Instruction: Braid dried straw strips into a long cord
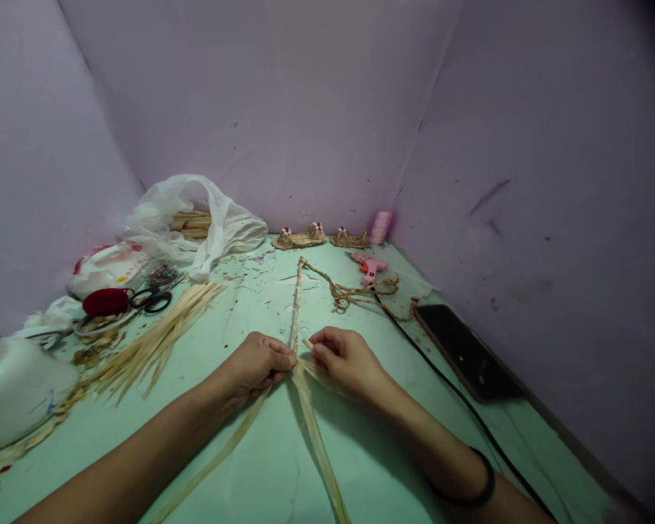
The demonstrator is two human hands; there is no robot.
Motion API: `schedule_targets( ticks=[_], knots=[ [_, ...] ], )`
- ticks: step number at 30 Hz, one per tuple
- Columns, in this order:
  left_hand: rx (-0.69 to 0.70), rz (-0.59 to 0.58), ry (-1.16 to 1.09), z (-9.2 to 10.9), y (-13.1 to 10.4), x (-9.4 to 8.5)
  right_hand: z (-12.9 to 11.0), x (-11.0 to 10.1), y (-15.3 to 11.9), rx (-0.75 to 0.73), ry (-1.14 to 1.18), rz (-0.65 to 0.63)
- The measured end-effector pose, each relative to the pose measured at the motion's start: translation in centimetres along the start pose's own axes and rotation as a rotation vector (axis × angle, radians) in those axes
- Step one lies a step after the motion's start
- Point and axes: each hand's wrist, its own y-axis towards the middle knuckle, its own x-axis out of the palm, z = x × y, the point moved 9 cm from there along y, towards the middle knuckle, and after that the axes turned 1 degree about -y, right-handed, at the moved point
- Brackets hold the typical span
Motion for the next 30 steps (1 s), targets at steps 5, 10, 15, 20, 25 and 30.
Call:
schedule_targets(
  ticks=[5, 10, 15, 20, 25, 30],
  knots=[
    [0.012, -0.015, 0.021, -0.1, 0.1, 0.1, 0.5, 0.3, -0.2, 0.158, 0.222, -0.040],
    [0.026, -0.015, 0.000, 0.0, 0.2, 0.0, 0.4, 1.8, -0.5, 0.277, 0.340, -0.152],
    [0.028, -0.008, -0.012, -0.3, 0.4, 0.0, 0.8, 2.0, -0.7, 0.367, 0.510, -0.118],
    [0.028, -0.006, -0.009, -0.4, 0.5, -0.1, 1.0, 2.8, -0.8, 0.364, 0.510, -0.156],
    [0.028, -0.020, -0.012, -0.1, 0.4, 0.1, 1.5, 3.0, -0.8, 0.360, 0.325, -0.168],
    [0.004, 0.029, 0.025, 0.0, 0.2, 0.0, 1.2, 2.4, -0.6, 0.354, 0.285, -0.127]
  ],
)
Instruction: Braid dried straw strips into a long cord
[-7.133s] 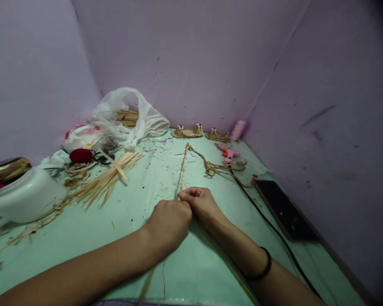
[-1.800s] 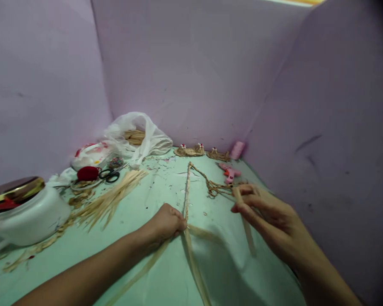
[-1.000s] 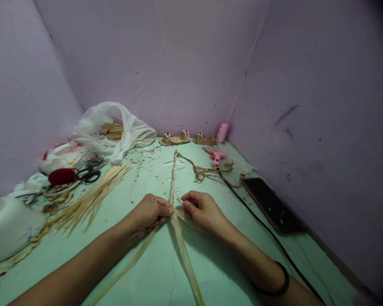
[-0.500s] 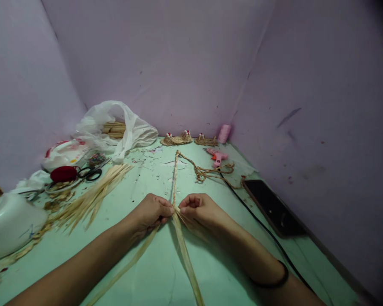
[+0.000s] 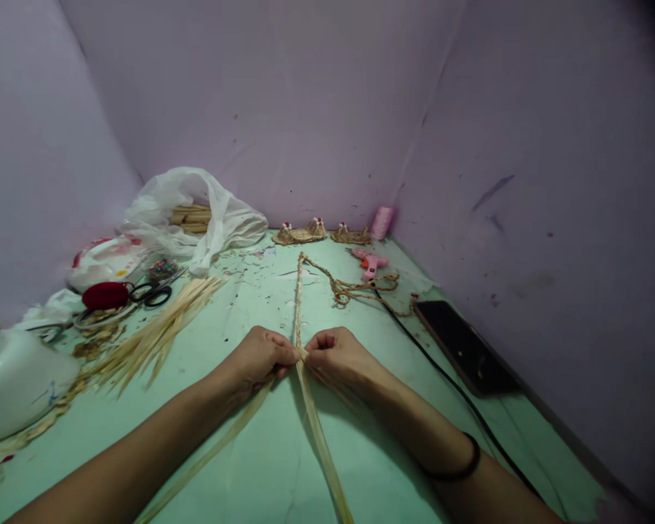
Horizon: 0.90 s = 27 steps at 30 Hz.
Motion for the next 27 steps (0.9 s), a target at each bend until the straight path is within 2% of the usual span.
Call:
schedule_targets(
  ticks=[4, 6, 9, 11, 16, 20, 22, 25, 27],
  knots=[
    [0.031, 0.020, 0.085, -0.1, 0.3, 0.0, 0.1, -0.9, 0.3, -0.014, -0.099, 0.067],
    [0.093, 0.043, 0.185, 0.1, 0.6, 0.0, 0.6, -1.1, 0.5, 0.008, -0.169, 0.087],
    [0.225, 0.110, 0.375, 0.8, 0.9, -0.2, 0.8, -1.0, 0.7, 0.029, -0.224, 0.081],
    [0.250, 0.130, 0.437, 0.9, 1.0, -0.2, 0.8, -0.5, 0.6, 0.070, -0.192, 0.052],
    [0.268, 0.054, 0.384, 1.3, 0.7, 0.2, 0.0, 0.7, -0.5, 0.158, -0.088, 0.013],
    [0.290, -0.008, 0.373, 2.0, 0.5, 0.3, -0.3, 0.6, -0.9, 0.190, -0.095, 0.040],
    [0.245, -0.063, 0.336, 1.8, 0.6, 0.4, 0.0, 0.8, -0.9, 0.227, -0.014, -0.020],
    [0.231, -0.157, 0.278, 1.8, 0.6, 0.9, 0.8, 2.0, -1.1, 0.324, 0.206, -0.220],
    [0.243, -0.157, 0.277, 2.0, 0.7, 1.0, 1.2, 2.3, -1.1, 0.341, 0.257, -0.273]
  ],
)
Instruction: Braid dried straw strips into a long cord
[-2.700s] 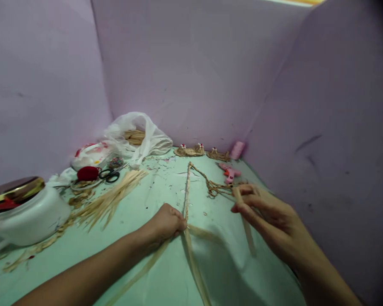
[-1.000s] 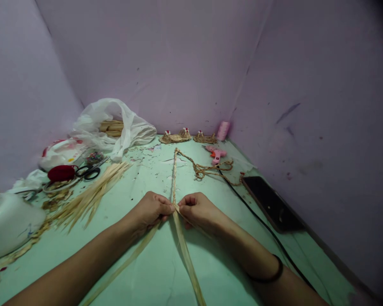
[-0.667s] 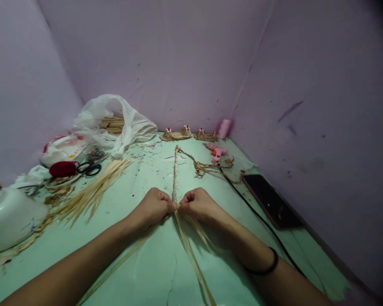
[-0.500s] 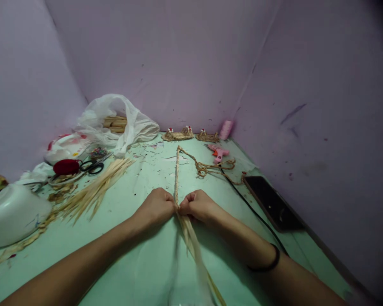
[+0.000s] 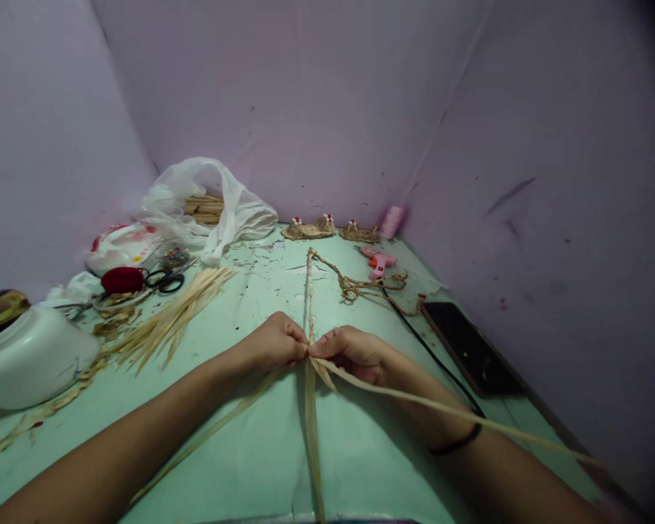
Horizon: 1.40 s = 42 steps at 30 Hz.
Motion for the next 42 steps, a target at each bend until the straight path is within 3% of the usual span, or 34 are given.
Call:
schedule_targets(
  ticks=[4, 7, 13, 19, 24, 33, 38, 42],
  knots=[
    [-0.113, 0.083, 0.000, -0.8, 0.1, -0.3, -0.8, -1.3, 0.0, -0.166, -0.157, 0.192],
    [-0.099, 0.112, -0.048, -0.7, 0.0, 0.2, -1.4, -1.6, -0.9, -0.261, -0.194, 0.308],
    [0.029, 0.098, -0.115, -0.3, -0.2, 1.2, -0.2, -0.1, -1.5, -0.216, 0.085, 0.184],
    [-0.016, -0.109, -0.191, 0.1, -0.1, 1.9, -1.2, -1.5, -1.6, -0.449, -0.174, 0.338],
    [0.000, -0.037, -0.161, 0.1, 0.2, 1.1, -1.8, -1.7, -1.9, -0.552, -0.204, 0.361],
    [0.096, -0.027, -0.008, 0.7, 0.2, 1.1, -0.9, -2.6, -1.6, -0.466, -0.289, 0.459],
    [0.140, -0.039, 0.072, 1.0, 0.2, 0.9, -1.0, -2.0, -1.6, -0.370, 0.016, 0.289],
    [0.168, -0.014, 0.185, 1.3, 0.0, 0.9, -1.1, -1.6, -1.2, -0.285, 0.001, 0.209]
  ],
)
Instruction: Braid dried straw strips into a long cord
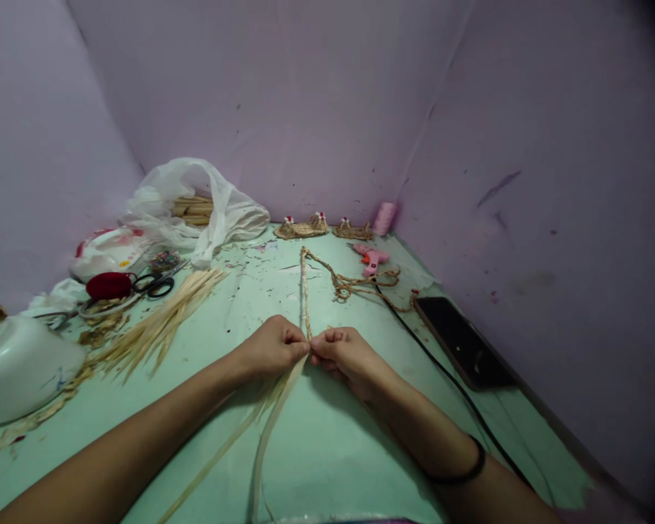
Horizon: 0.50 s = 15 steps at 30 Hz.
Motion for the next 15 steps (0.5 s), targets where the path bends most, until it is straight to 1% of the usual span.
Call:
schedule_targets(
  ticks=[3, 5, 8, 11, 13, 15],
  knots=[
    [0.054, 0.077, 0.109, 0.7, -0.3, -0.5, 0.0, -0.3, 0.5, -0.029, -0.043, 0.027],
    [0.060, 0.110, 0.144, 0.9, -0.5, -0.7, 0.2, -0.5, 0.8, -0.060, -0.071, 0.056],
    [-0.054, 0.135, 0.187, 0.2, -0.7, -1.2, 0.4, -1.0, 1.2, -0.145, -0.138, 0.134],
    [-0.160, 0.215, 0.263, 0.1, -1.3, -1.9, 0.4, -1.3, 1.5, -0.202, -0.213, 0.201],
    [-0.162, 0.267, 0.332, 0.8, -2.0, -1.8, 0.4, -1.3, 1.5, -0.219, -0.236, 0.228],
    [-0.129, 0.286, 0.422, 1.8, -2.8, -0.8, 0.2, -1.2, 1.4, -0.232, -0.223, 0.235]
  ],
)
